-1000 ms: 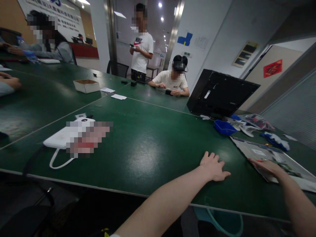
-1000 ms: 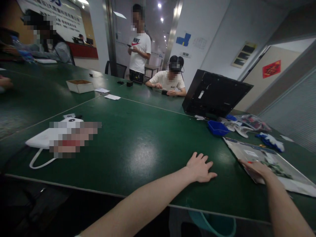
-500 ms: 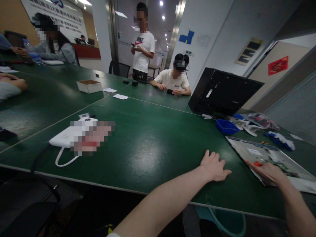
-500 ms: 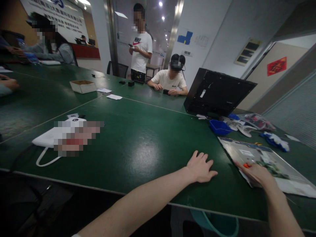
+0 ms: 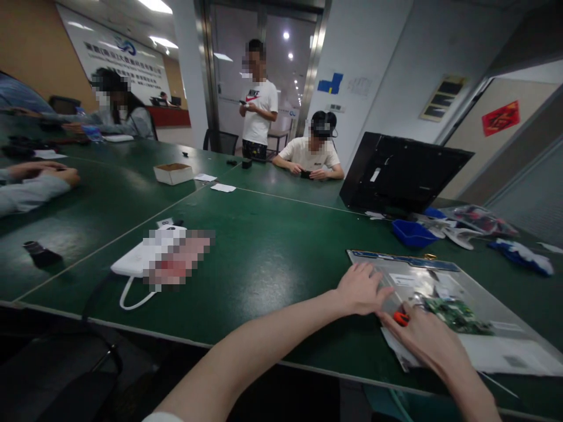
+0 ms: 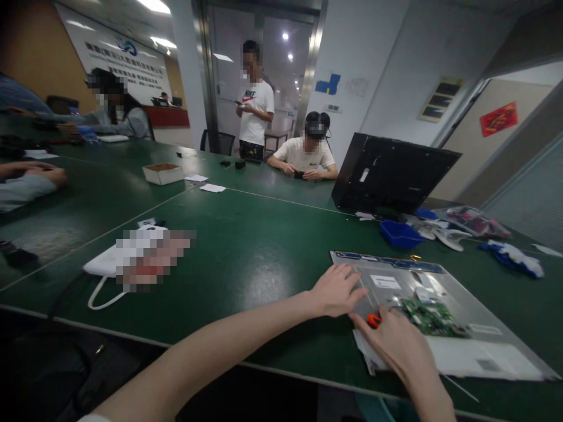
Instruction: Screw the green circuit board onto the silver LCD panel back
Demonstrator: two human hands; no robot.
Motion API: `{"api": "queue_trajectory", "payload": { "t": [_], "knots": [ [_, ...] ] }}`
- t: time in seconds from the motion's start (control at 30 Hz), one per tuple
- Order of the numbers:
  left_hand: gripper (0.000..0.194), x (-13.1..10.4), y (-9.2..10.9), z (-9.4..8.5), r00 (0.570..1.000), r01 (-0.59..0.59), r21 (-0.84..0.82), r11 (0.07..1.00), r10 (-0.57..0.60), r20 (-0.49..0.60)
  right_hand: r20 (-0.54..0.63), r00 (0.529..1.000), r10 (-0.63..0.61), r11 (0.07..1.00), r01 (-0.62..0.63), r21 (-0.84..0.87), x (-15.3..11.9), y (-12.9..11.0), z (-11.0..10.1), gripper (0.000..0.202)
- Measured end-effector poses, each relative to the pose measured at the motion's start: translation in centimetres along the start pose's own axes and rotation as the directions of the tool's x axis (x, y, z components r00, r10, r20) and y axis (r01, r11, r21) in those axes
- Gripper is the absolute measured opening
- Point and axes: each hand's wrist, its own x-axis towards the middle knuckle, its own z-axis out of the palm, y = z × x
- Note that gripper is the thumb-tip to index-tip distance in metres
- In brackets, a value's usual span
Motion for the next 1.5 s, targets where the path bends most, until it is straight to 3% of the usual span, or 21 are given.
{"api": "queue_trajectory", "payload": {
  "t": [0.17,0.3,0.47,0.63,0.77,0.9,1.1,1.2,1.33,1.5],
  "knots": [
    [0.055,0.2,-2.1,-2.0,0.991,0.066,-0.027,0.997,-0.062,0.114,0.069,0.994,-0.079,0.992,0.085,-0.095,-2.9,-9.0,-1.8,0.067],
    [0.048,-2.1,-4.0,-3.1,0.992,0.059,0.037,0.998,-0.062,0.110,0.132,0.972,-0.195,0.980,0.198,-0.013,-4.9,-14.4,-2.5,0.083],
    [0.046,-6.3,-6.9,-5.0,0.992,0.024,0.170,0.985,-0.045,0.117,0.205,0.931,-0.301,0.954,0.292,0.073,-5.7,-18.6,-3.3,0.096],
    [0.046,-9.4,-10.0,-7.8,0.989,-0.010,0.218,0.976,-0.022,0.146,0.213,0.884,-0.417,0.903,0.374,0.213,-5.3,-20.8,-5.0,0.086],
    [0.044,-11.9,-11.9,-9.7,0.992,-0.049,0.214,0.976,0.024,0.120,0.171,0.858,-0.484,0.856,0.424,0.296,-5.5,-20.0,-5.9,0.083],
    [0.047,-13.8,-12.9,-11.3,0.981,-0.100,0.257,0.961,0.052,0.185,0.092,0.884,-0.457,0.864,0.417,0.283,-5.2,-16.8,-5.8,0.076],
    [0.050,-16.2,-14.6,-12.9,0.972,-0.138,0.316,0.939,0.067,0.223,-0.025,0.922,-0.387,0.906,0.386,0.172,-3.2,-10.1,-3.1,0.052],
    [0.050,-17.1,-15.6,-13.7,0.970,-0.151,0.356,0.922,0.069,0.232,-0.029,0.934,-0.355,0.929,0.356,0.102,-2.7,-7.9,-1.4,0.051],
    [0.050,-17.7,-16.4,-14.8,0.966,-0.170,0.396,0.902,0.074,0.247,-0.014,0.933,-0.359,0.932,0.359,0.060,-3.0,-7.5,-0.3,0.053],
    [0.049,-17.8,-17.0,-16.1,0.958,-0.190,0.424,0.885,0.073,0.276,-0.013,0.931,-0.365,0.930,0.366,0.041,-3.6,-9.7,-0.5,0.054]
  ]
}}
